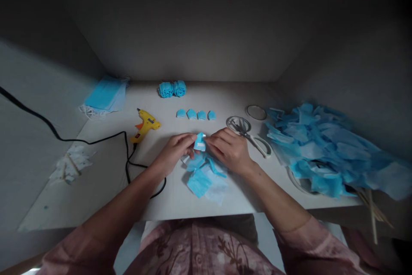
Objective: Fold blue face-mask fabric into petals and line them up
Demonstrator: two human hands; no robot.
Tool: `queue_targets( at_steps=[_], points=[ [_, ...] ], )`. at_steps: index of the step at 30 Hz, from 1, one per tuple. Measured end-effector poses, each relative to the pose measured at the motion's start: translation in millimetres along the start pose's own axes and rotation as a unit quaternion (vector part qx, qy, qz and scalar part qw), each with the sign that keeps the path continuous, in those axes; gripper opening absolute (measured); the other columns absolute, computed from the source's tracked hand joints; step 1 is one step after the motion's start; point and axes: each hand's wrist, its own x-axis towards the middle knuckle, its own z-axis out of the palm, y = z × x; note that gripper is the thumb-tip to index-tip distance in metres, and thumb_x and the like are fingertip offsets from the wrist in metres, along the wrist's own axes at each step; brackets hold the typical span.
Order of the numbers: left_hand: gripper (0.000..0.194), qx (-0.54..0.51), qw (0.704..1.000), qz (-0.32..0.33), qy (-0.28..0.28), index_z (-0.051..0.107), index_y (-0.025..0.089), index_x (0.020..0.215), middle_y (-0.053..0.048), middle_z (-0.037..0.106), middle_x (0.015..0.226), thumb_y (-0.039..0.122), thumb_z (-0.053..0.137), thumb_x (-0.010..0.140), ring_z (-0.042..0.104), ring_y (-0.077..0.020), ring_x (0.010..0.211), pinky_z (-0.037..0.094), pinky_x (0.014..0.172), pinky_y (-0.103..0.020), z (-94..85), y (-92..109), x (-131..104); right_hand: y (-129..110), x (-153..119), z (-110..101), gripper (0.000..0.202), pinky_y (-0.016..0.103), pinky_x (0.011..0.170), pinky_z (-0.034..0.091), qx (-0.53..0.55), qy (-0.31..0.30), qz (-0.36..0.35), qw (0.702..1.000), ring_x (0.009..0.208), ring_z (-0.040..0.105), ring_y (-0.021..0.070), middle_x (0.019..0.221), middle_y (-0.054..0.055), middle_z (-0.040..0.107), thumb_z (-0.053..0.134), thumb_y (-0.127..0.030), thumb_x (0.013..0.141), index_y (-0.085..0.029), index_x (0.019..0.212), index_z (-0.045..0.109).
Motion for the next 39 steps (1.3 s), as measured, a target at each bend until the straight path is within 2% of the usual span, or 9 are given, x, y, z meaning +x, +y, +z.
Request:
queue_targets(
  at_steps=[9, 15, 18, 20, 25, 28, 31, 35, 39],
  points=[
    [0.024, -0.016, 1.000, -0.016, -0.002, 0.065, 0.013, 0.071, -0.001, 0.060, 0.066, 0.036, 0.068, 0.078, 0.054, -0.0110, 0.059, 0.043, 0.059, -0.025, -0.4, -1, 1, -2, 3, 0, 0.021, 0.029, 0.066, 0.048, 0.017, -0.006, -0.010, 1.000, 0.082, 0.060, 0.0177, 0.087, 0.006, 0.070, 0.056, -0.017, 0.091, -0.019, 0.108, 0.068],
    [0.023, -0.068, 0.997, -0.021, -0.003, 0.067, 0.011, 0.073, -0.004, 0.062, 0.067, 0.034, 0.069, 0.076, 0.057, -0.0127, 0.061, 0.042, 0.058, -0.026, -0.3, 0, 3, -3, 6, -4, 0.029, 0.033, 0.071, 0.050, 0.050, -0.054, 0.002, 0.997, 0.086, 0.060, 0.0206, 0.092, 0.008, 0.069, 0.053, -0.024, 0.092, -0.019, 0.118, 0.066],
    [0.023, -0.076, 0.997, -0.020, 0.000, 0.066, 0.012, 0.075, -0.003, 0.061, 0.067, 0.034, 0.069, 0.076, 0.059, -0.0137, 0.062, 0.043, 0.059, -0.027, -2.2, 0, 4, -4, 6, -3, 0.032, 0.035, 0.076, 0.050, 0.088, -0.062, 0.035, 0.994, 0.086, 0.060, 0.0207, 0.093, 0.008, 0.069, 0.050, -0.028, 0.094, -0.019, 0.121, 0.065],
    [0.024, -0.050, 0.998, -0.020, 0.013, 0.066, 0.012, 0.076, -0.003, 0.061, 0.068, 0.036, 0.068, 0.076, 0.059, -0.0146, 0.064, 0.043, 0.059, -0.027, -3.0, -1, 3, -3, 5, -2, 0.033, 0.035, 0.080, 0.049, 0.143, -0.040, 0.105, 0.983, 0.088, 0.061, 0.0195, 0.097, 0.008, 0.069, 0.047, -0.030, 0.096, -0.020, 0.124, 0.063],
    [0.027, 0.038, 0.999, -0.005, 0.019, 0.065, 0.013, 0.072, -0.002, 0.059, 0.064, 0.038, 0.064, 0.080, 0.053, -0.0126, 0.060, 0.041, 0.059, -0.026, -1.4, 0, 1, 0, 1, 5, 0.039, 0.031, 0.076, 0.047, 0.351, -0.031, 0.304, 0.885, 0.083, 0.060, 0.0163, 0.097, 0.004, 0.065, 0.048, -0.040, 0.096, -0.024, 0.130, 0.055],
    [0.028, 0.061, 0.998, -0.001, 0.015, 0.066, 0.013, 0.074, -0.001, 0.057, 0.062, 0.040, 0.063, 0.081, 0.050, -0.0115, 0.058, 0.039, 0.057, -0.026, 0.1, 1, 0, -3, 2, 9, 0.043, 0.029, 0.072, 0.047, 0.480, -0.056, 0.313, 0.818, 0.082, 0.058, 0.0153, 0.093, 0.003, 0.061, 0.056, -0.042, 0.091, -0.025, 0.131, 0.053],
    [0.028, 0.079, 0.997, 0.004, 0.015, 0.069, 0.014, 0.080, 0.000, 0.057, 0.062, 0.041, 0.062, 0.081, 0.049, -0.0108, 0.056, 0.038, 0.057, -0.025, 1.0, 2, 0, -7, 4, 12, 0.048, 0.028, 0.071, 0.046, 0.527, -0.062, 0.313, 0.787, 0.083, 0.057, 0.0150, 0.091, 0.002, 0.059, 0.063, -0.038, 0.086, -0.025, 0.131, 0.052],
    [0.028, 0.089, 0.996, 0.009, 0.014, 0.070, 0.014, 0.082, 0.000, 0.057, 0.062, 0.040, 0.060, 0.082, 0.049, -0.0110, 0.057, 0.038, 0.057, -0.025, 2.6, 4, -1, -8, 3, 15, 0.047, 0.027, 0.067, 0.045, 0.532, -0.044, 0.315, 0.785, 0.073, 0.054, 0.0126, 0.082, -0.001, 0.056, 0.064, -0.031, 0.085, -0.026, 0.130, 0.053],
    [0.027, 0.093, 0.995, 0.025, 0.029, 0.068, 0.015, 0.085, 0.001, 0.057, 0.067, 0.040, 0.062, 0.079, 0.048, -0.0108, 0.059, 0.038, 0.057, -0.024, 5.0, 7, -1, -8, 2, 15, 0.049, 0.026, 0.067, 0.045, 0.476, -0.052, 0.295, 0.827, 0.072, 0.052, 0.0119, 0.081, -0.002, 0.054, 0.062, -0.023, 0.084, -0.027, 0.132, 0.052]
  ],
)
